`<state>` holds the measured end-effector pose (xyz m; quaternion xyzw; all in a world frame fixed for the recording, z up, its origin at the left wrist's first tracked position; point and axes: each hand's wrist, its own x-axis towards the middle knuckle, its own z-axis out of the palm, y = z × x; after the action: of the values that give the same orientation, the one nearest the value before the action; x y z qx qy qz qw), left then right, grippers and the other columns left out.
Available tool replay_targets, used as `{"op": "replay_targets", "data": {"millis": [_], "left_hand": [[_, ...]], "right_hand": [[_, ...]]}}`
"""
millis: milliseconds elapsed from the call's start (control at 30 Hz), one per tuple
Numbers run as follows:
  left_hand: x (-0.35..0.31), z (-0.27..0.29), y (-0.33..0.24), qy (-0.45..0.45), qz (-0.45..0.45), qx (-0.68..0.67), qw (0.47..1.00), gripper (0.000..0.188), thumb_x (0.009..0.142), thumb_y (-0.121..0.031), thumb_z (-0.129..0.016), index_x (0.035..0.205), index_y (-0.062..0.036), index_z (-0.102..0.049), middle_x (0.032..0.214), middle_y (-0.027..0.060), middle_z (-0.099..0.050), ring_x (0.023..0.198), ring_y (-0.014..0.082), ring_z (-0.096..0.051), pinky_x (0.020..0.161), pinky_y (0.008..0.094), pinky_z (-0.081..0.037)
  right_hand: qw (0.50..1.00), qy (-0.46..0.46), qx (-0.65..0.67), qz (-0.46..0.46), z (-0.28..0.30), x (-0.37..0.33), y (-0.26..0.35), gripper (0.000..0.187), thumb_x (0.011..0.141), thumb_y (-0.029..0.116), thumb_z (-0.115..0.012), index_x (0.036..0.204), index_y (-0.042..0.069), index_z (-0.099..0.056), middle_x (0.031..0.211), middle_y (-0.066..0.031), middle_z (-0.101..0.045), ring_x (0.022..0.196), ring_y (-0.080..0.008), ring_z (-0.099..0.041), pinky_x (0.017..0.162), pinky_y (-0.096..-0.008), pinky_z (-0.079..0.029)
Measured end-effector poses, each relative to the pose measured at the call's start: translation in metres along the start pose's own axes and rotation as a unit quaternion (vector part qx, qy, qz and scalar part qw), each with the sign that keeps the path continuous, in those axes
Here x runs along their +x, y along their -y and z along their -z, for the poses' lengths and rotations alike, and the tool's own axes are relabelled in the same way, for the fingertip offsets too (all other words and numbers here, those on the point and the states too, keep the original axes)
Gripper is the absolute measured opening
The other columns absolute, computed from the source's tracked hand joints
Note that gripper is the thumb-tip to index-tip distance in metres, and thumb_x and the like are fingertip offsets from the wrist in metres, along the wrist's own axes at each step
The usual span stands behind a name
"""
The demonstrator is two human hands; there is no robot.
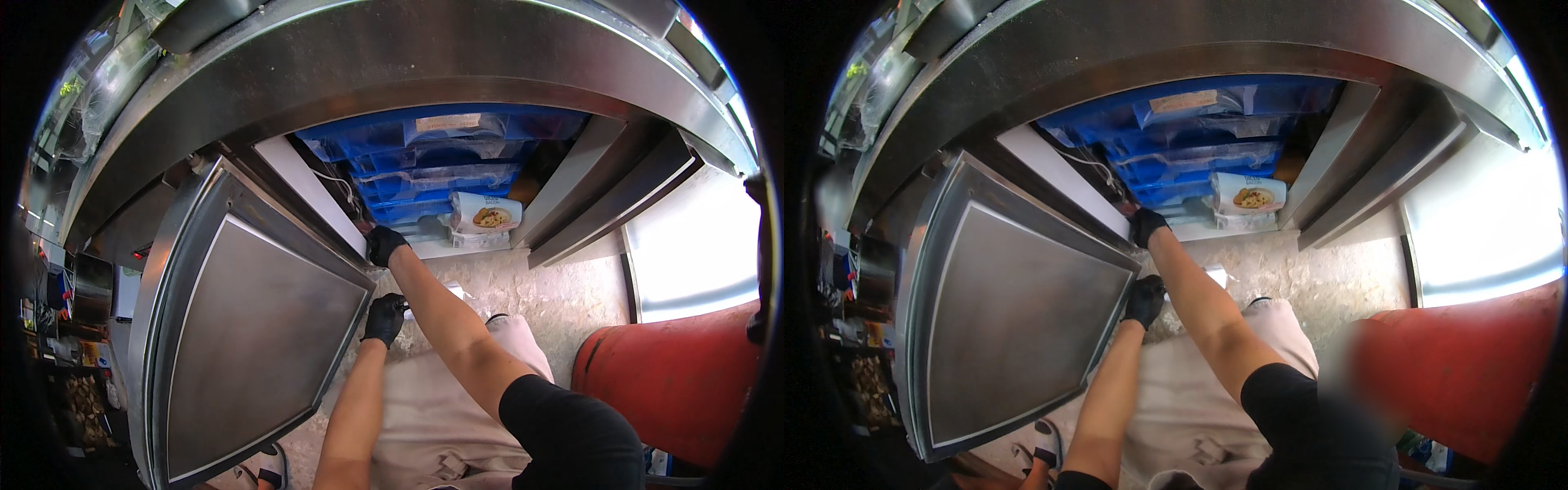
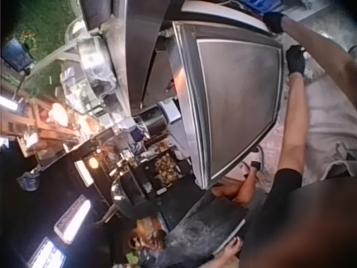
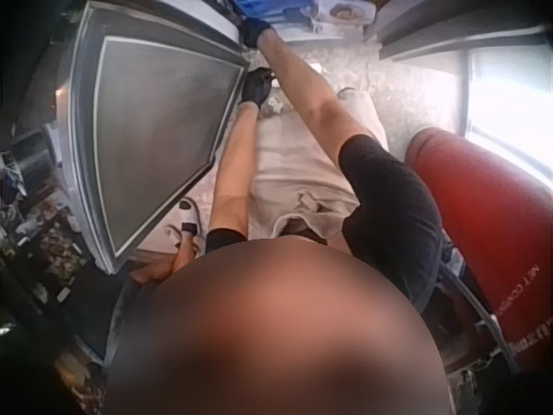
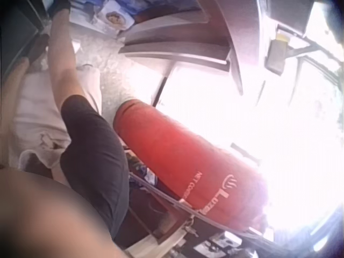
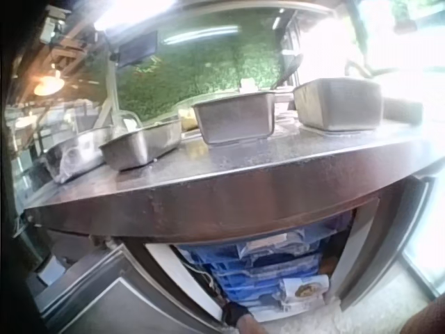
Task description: The person retrieves sliced tomatoes and mozzarella from a refrigerator, then places them onto a pizza base on a wire rack. They arrange the toppings by hand and return the containers to the prep counter.
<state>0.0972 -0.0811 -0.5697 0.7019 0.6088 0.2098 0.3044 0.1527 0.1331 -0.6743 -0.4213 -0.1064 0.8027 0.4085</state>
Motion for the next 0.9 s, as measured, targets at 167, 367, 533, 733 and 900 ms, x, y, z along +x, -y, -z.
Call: {"op": "replay_targets", "data": {"millis": [167,367,533,733,900], "left_hand": [[-0.008,0.022,-0.017,-0.006,-0.003,-0.001,1.000,0.024,0.088,-0.002,-0.064,0.107,-0.0065,-0.079,0.113,0.0191,-0.074,0.106,0.0353,-0.072,0.091,0.0413,-0.057],[-0.064,0.070,-0.040,-0.080,-0.053,-0.125,0.987,0.026,0.095,-0.001,-0.057,0.109,-0.0065,-0.078,0.110,0.0187,-0.075,0.103,0.0378,-0.072,0.090,0.0390,-0.057],[-0.120,0.150,-0.105,-0.112,-0.090,0.021,0.989,0.019,0.093,-0.003,-0.064,0.107,-0.0054,-0.077,0.112,0.0177,-0.075,0.103,0.0375,-0.073,0.088,0.0394,-0.058],[-0.202,0.306,-0.194,-0.248,-0.104,0.059,0.961,0.028,0.091,-0.010,-0.073,0.118,-0.0021,-0.072,0.104,0.0132,-0.075,0.093,0.0300,-0.073,0.087,0.0404,-0.057],[-0.233,0.514,-0.262,-0.579,0.001,0.130,0.805,0.029,0.098,-0.011,-0.064,0.125,-0.0006,-0.067,0.104,0.0118,-0.068,0.088,0.0194,-0.064,0.081,0.0330,-0.054]], "right_hand": [[0.747,0.019,-0.630,0.209,0.003,-0.006,0.008,0.027,0.085,0.021,-0.066,0.110,0.011,-0.069,0.107,-0.0155,-0.072,0.102,-0.0302,-0.069,0.086,-0.0397,-0.056],[0.751,0.093,-0.621,0.206,0.015,-0.018,0.022,0.015,0.087,0.030,-0.067,0.095,0.018,-0.064,0.093,-0.0089,-0.060,0.087,-0.0244,-0.058,0.076,-0.0401,-0.047],[0.965,0.060,-0.238,-0.095,0.030,-0.070,0.061,0.025,0.096,0.047,-0.068,0.112,0.027,-0.069,0.099,0.0053,-0.069,0.087,-0.0146,-0.064,0.075,-0.0332,-0.045],[0.978,0.119,-0.146,-0.092,0.047,-0.061,0.048,0.035,0.099,0.048,-0.064,0.124,0.025,-0.066,0.106,0.0012,-0.069,0.093,-0.0198,-0.066,0.074,-0.0378,-0.049],[0.991,0.082,-0.109,-0.009,0.037,-0.035,0.006,0.028,0.097,0.045,-0.069,0.110,0.021,-0.068,0.089,-0.0016,-0.065,0.083,-0.0195,-0.064,0.070,-0.0380,-0.052]]}}
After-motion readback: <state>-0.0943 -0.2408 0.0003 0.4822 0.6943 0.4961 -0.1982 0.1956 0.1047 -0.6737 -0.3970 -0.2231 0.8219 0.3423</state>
